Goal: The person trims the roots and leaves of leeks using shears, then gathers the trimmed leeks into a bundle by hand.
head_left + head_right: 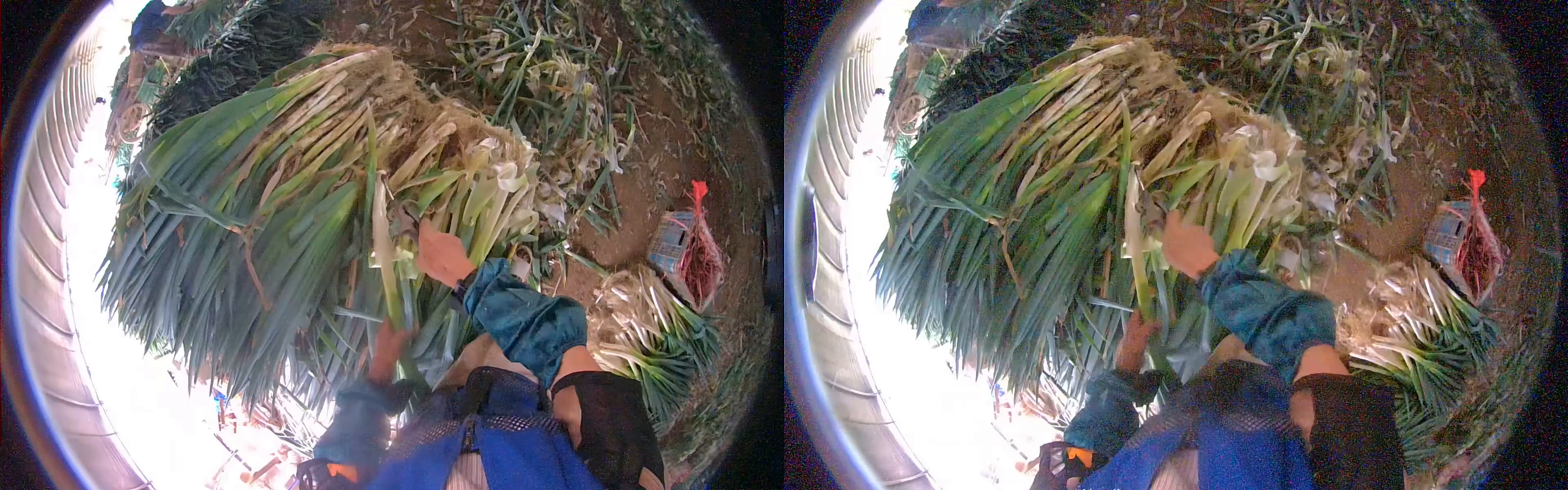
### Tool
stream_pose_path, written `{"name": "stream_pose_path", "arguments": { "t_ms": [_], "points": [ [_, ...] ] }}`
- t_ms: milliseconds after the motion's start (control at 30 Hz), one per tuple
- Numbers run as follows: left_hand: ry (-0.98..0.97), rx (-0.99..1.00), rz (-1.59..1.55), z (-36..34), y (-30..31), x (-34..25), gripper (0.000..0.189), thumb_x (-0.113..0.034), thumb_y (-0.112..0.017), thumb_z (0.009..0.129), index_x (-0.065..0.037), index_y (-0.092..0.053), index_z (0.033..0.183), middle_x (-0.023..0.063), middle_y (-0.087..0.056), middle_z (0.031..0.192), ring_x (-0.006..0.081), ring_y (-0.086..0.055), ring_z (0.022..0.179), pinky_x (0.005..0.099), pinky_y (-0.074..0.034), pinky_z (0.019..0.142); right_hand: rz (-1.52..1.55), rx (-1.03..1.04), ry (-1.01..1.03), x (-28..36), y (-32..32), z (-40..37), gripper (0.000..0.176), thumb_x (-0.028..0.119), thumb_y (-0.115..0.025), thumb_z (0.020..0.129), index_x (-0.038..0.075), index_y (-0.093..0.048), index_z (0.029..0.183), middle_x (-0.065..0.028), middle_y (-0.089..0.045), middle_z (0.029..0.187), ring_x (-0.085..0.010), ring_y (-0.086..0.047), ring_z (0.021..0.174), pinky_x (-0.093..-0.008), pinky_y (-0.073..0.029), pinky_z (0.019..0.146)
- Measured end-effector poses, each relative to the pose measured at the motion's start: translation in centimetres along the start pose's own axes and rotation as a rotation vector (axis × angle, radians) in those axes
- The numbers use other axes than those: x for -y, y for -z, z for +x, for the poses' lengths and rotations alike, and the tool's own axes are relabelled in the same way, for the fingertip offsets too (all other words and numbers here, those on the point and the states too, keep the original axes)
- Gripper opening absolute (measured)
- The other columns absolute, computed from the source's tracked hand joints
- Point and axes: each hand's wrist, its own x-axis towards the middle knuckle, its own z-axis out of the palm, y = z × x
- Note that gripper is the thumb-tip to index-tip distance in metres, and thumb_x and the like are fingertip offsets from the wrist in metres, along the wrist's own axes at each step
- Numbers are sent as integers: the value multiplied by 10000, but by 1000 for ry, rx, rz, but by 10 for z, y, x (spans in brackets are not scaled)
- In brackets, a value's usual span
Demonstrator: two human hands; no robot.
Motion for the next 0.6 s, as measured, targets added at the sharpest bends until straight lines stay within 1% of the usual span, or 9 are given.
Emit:
{"name": "stream_pose_path", "arguments": {
  "t_ms": [100, 167, 200, 233, 333, 433, 533, 567, 600],
  "points": [
    [-56, 57, -246, 8, 2, 16, 529, -225, -589, 737, -16, -463, 1206, 118, -562, 1042, 213, -533, 932, 332, -428, 819, 69, -88, 25, -10, -6, 2, 298, 145, -481, 796, -61, -458, 1011, -215, -620, 751, -410, -611, 680, -480, -487, 568],
    [-92, 87, -90, 25, 8, 42, 520, -164, -593, 685, 4, -488, 1166, 79, -587, 950, 172, -549, 838, 307, -460, 737, -8, -14, 140, 1, 23, -22, 272, 155, -496, 791, -60, -491, 958, -196, -609, 717, -388, -596, 652, -477, -482, 556],
    [-165, 39, -208, 24, 6, 33, 459, -150, -601, 691, 7, -507, 1113, 93, -592, 943, 180, -547, 803, 318, -457, 702, 11, -45, 87, -7, 9, -30, 267, 168, -517, 777, -64, -512, 910, -166, -584, 672, -361, -583, 621, -463, -477, 544],
    [-243, 19, -341, 23, 5, 19, 399, -136, -608, 697, 10, -525, 1060, 108, -598, 936, 188, -545, 767, 330, -455, 668, -98, -107, 368, -41, -18, -37, 316, 167, -510, 779, -80, -489, 975, -168, -589, 687, -348, -591, 626, -450, -476, 540],
    [-476, -104, -104, 55, 3, -43, 519, -106, -579, 677, -1, -482, 1176, 124, -600, 966, 213, -564, 804, 344, -459, 714, 256, 185, -98, -14, 47, -88, 402, 262, -523, 828, -12, -378, 1085, -246, -549, 790, -414, -546, 738, -482, -433, 627],
    [-590, -24, -287, 101, -3, -94, 639, -99, -578, 655, -7, -417, 1266, 187, -606, 975, 283, -596, 818, 371, -468, 727, 176, -21, -67, -39, 35, -118, 528, 211, -517, 797, -79, -315, 1189, -209, -554, 678, -383, -562, 621, -476, -438, 511],
    [-497, -188, 197, 119, -31, -87, 690, -117, -570, 650, -20, -376, 1305, 246, -593, 971, 368, -595, 833, 401, -471, 716, 137, -2, -95, -38, 62, -152, 553, 224, -523, 797, -68, -294, 1207, -207, -550, 683, -369, -565, 623, -468, -439, 506],
    [-331, -107, 428, 93, -35, -100, 707, -148, -580, 651, -35, -367, 1316, 268, -582, 978, 421, -571, 857, 432, -465, 700, 115, 49, -101, -37, 60, -166, 555, 232, -521, 801, -64, -291, 1210, -204, -558, 696, -363, -569, 623, -463, -440, 502],
    [-358, -104, 417, 92, -47, -76, 713, -164, -580, 655, -41, -360, 1322, 258, -585, 978, 409, -577, 849, 432, -464, 695, 171, 55, -82, -42, 59, -173, 550, 239, -516, 806, -60, -293, 1210, -199, -562, 701, -358, -571, 621, -456, -441, 500]
  ]
}}
